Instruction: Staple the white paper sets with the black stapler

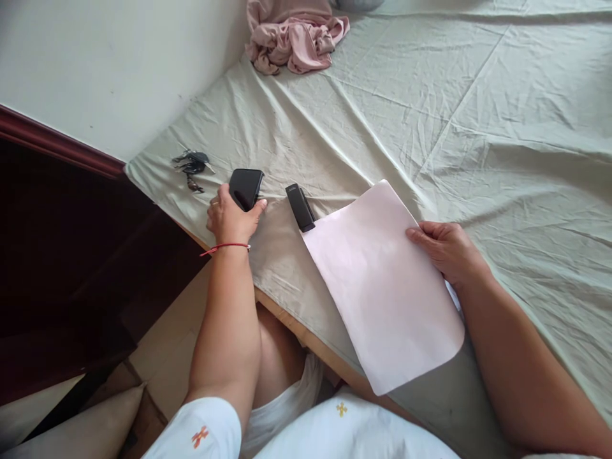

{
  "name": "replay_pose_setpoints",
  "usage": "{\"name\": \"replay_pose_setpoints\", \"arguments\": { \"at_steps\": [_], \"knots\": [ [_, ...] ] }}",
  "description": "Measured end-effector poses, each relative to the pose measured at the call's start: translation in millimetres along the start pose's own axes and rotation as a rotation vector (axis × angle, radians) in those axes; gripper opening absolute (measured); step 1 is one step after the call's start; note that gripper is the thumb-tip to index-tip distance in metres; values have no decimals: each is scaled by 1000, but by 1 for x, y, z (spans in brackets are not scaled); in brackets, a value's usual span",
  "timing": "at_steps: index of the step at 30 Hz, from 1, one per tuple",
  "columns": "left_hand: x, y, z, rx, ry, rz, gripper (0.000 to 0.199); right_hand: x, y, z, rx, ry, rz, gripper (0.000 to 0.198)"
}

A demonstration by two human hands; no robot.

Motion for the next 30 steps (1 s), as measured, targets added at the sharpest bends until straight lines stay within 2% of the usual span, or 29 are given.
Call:
{"name": "replay_pose_setpoints", "arguments": {
  "at_steps": [3,5,13,18,20,23,26,28,30],
  "knots": [
    [-3,-4,-7,-28,-13,-1,66,0,1,0,5,-12,1,24],
    [-5,-7,-8,-39,-24,1,65,1,2,0,4,-8,2,25],
    [-9,-12,-5,38,-61,-23,71,-1,1,2,-3,18,-7,29],
    [-4,-8,-4,33,-23,-9,87,-4,-3,6,79,7,-34,34],
    [-3,-5,1,-13,-8,-34,85,-4,-3,7,137,18,-43,37],
    [-6,5,14,-131,42,-96,73,-3,3,8,219,12,-72,38],
    [-13,24,21,-194,196,-159,49,-1,13,8,219,-59,-106,37],
    [-23,42,18,-138,322,-232,26,-3,16,11,158,-142,-109,35],
    [-37,65,12,-30,428,-370,26,-6,15,16,82,-227,-78,35]
  ]
}}
Point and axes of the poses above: each hand's wrist, its own y-axis away from the middle knuckle, its own z-axis out of the back of the hand, x = y × z, the point moved 3 cm from there along -y, towards the middle knuckle, and after that the axes turned 3 degrees about x, right-handed, at the moved point
